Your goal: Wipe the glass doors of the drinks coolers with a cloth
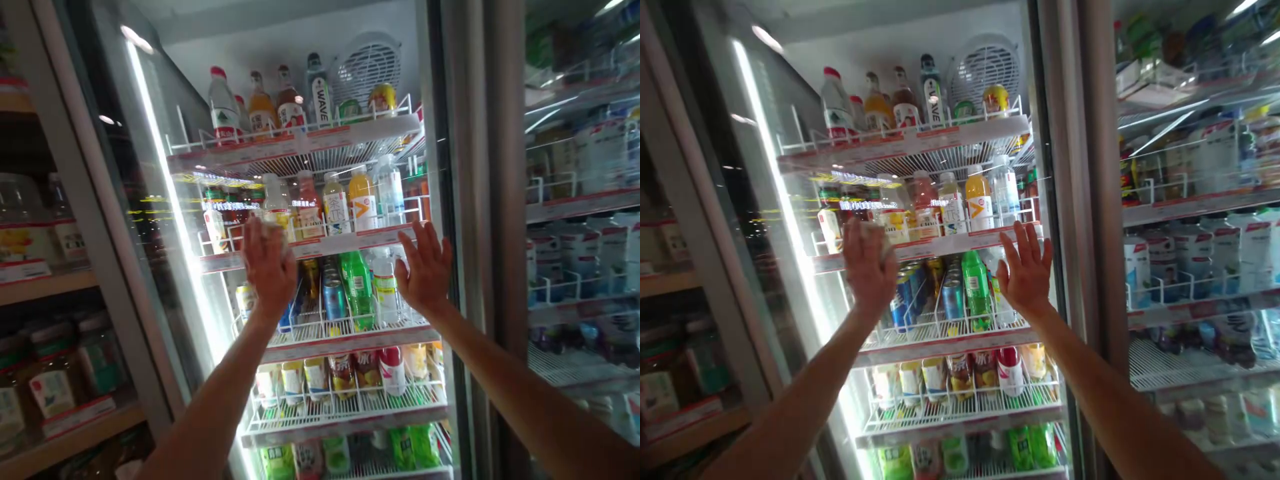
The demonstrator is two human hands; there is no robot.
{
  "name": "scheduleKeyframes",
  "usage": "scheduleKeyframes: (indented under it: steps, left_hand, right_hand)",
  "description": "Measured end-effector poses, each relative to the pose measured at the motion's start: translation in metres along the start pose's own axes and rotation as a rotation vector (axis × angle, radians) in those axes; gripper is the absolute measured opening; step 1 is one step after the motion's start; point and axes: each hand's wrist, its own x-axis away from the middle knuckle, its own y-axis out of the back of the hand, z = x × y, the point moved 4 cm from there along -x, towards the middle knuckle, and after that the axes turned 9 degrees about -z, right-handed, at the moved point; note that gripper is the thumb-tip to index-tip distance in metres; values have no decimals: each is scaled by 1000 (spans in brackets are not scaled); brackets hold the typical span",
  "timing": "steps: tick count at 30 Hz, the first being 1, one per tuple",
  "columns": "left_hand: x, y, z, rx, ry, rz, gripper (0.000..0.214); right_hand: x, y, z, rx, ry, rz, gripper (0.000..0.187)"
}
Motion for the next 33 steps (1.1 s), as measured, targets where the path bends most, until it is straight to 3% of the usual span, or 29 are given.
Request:
scheduleKeyframes:
  steps: [3, 4, 6, 8, 10, 12, 13, 15, 19, 21, 23, 26, 28, 30, 33]
  left_hand:
    - [33, -12, -66, 184, -376, 215, 48]
    - [42, -12, -76, 228, -491, 280, 47]
    - [50, -5, -66, 246, -596, 335, 46]
    - [40, 8, -24, 166, -483, 257, 47]
    - [23, 22, 28, 45, -214, 82, 49]
    - [13, 31, 63, -49, 44, -53, 48]
    - [13, 33, 68, -73, 111, -87, 47]
    - [18, 31, 53, -64, 112, -93, 47]
    - [34, 14, -16, 89, -187, 96, 48]
    - [32, 8, -26, 124, -313, 194, 46]
    - [15, 8, -5, 70, -267, 178, 45]
    - [-21, 14, 54, -91, 93, -63, 45]
    - [-37, 11, 72, -131, 248, -174, 46]
    - [-41, -2, 52, -83, 208, -142, 46]
    - [-26, -26, -25, 52, -104, 59, 48]
  right_hand:
    - [0, 1, -1, -19, 8, -8, 56]
    - [0, 1, -1, -23, 9, -10, 56]
    - [0, 1, -1, -26, 14, -9, 56]
    - [1, 1, -1, -21, 13, 0, 57]
    - [1, 0, -1, -10, 3, 14, 57]
    - [1, 0, -1, -1, -4, 22, 56]
    - [1, 0, -1, 2, -4, 22, 56]
    - [1, 0, -2, 0, 5, 17, 56]
    - [1, 1, -2, -25, 23, -8, 59]
    - [2, 2, -2, -36, 27, -13, 61]
    - [2, 2, -2, -41, 25, -17, 62]
    - [1, 2, 0, -44, 24, -27, 63]
    - [1, 2, 0, -34, 25, -34, 63]
    - [1, 1, 0, -18, 27, -30, 63]
    - [5, 2, 1, -5, 37, -20, 62]
